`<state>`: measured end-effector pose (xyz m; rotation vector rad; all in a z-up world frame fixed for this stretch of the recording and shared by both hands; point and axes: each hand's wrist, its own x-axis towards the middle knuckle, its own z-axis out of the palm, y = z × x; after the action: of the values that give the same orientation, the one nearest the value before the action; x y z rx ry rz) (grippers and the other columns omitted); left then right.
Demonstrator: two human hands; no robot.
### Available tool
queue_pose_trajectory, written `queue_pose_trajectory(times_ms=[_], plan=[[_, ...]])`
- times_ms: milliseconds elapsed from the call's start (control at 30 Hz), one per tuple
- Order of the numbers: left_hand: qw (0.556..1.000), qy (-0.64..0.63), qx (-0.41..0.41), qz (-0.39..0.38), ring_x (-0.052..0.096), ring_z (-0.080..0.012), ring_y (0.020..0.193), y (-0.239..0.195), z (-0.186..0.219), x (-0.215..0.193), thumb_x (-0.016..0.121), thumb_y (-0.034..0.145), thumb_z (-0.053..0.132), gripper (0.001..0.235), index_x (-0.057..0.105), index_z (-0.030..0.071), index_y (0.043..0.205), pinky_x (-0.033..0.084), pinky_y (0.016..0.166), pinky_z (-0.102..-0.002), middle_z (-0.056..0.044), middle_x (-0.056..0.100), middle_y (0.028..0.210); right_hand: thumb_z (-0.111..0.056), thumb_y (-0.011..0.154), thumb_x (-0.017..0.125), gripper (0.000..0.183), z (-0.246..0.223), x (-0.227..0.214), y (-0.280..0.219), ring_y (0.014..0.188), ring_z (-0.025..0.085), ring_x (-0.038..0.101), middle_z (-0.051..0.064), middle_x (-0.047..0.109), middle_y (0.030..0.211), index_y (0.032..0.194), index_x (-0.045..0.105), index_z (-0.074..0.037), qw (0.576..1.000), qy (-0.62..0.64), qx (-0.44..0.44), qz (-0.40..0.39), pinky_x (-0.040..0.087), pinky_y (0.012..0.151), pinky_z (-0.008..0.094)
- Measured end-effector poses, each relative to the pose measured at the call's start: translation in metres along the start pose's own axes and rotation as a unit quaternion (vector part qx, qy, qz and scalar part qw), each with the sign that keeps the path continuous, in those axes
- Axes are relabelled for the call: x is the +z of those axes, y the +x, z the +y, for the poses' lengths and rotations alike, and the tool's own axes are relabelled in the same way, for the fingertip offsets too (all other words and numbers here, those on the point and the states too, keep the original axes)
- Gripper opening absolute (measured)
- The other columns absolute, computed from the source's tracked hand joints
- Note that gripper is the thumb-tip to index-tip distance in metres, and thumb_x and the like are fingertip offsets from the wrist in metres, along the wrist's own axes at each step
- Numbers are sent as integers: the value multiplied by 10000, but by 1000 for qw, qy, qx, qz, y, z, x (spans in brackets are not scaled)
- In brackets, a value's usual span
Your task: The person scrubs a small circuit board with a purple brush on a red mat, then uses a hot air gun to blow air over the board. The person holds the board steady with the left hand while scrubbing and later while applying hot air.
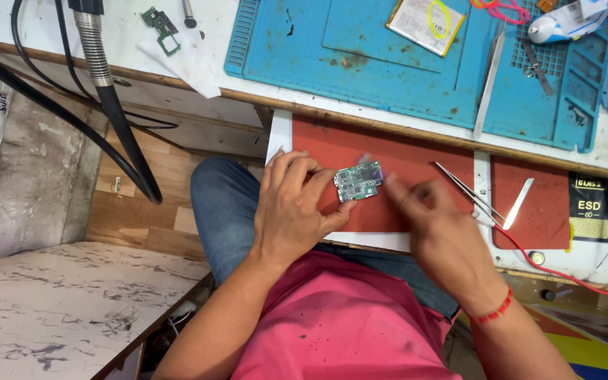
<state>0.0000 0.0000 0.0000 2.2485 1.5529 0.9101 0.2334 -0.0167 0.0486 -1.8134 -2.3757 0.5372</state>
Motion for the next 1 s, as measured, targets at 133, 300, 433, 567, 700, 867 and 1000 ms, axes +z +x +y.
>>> queue_pose_trajectory(times_ms=[133,300,433,567,700,867,1000], plan=[[1000,-5,3,-4,521,-338,1193,4,7,-10,854,744,381,513,720,43,1106,394,1123,-544,-113,582,1126,-6,830,587,599,-10,-4,-8,630,349,672,96,652,1051,1377,634,-246,1000,-3,-22,-22,538,548,472],[1000,2,13,3,516,-364,1204,8,11,-15,814,734,336,487,702,34,1100,380,1118,-570,-138,576,1118,-33,838,595,566,-16,-4,-6,642,340,670,105,639,1024,1364,650,-233,997,35,-58,-36,536,538,467],[1000,-2,15,5,515,-367,1196,8,11,-14,808,765,326,476,692,29,1119,380,1113,-567,-149,572,1134,-25,846,589,573,-13,-4,0,661,335,672,104,643,1052,1385,633,-215,1000,-4,-2,7,529,516,456],[1000,-13,11,-10,509,-374,1195,7,10,-16,815,761,330,493,681,17,1117,373,1125,-567,-160,568,1137,-25,844,594,577,-13,-3,-3,656,340,670,105,644,1050,1385,632,-221,1000,-7,-4,8,532,524,453],[999,-24,18,-25,488,-394,1224,10,9,-19,826,715,345,503,664,22,1065,332,1137,-581,-170,557,1141,12,784,576,641,-10,-3,-7,636,335,670,101,653,1066,1373,631,-233,997,14,-73,-16,545,558,457],[999,-26,1,-28,451,-427,1251,12,10,-15,827,695,341,502,635,13,1022,308,1151,-582,-198,533,1158,33,829,572,637,-7,0,-8,681,347,681,124,643,1078,1409,611,-227,998,44,-40,21,547,582,457],[1000,-9,3,-8,458,-407,1264,8,11,-11,820,722,335,470,637,25,1025,317,1174,-571,-188,528,1163,-11,805,590,618,-10,-1,-6,636,350,678,104,649,1059,1362,623,-277,999,-7,-21,-27,540,539,468]])
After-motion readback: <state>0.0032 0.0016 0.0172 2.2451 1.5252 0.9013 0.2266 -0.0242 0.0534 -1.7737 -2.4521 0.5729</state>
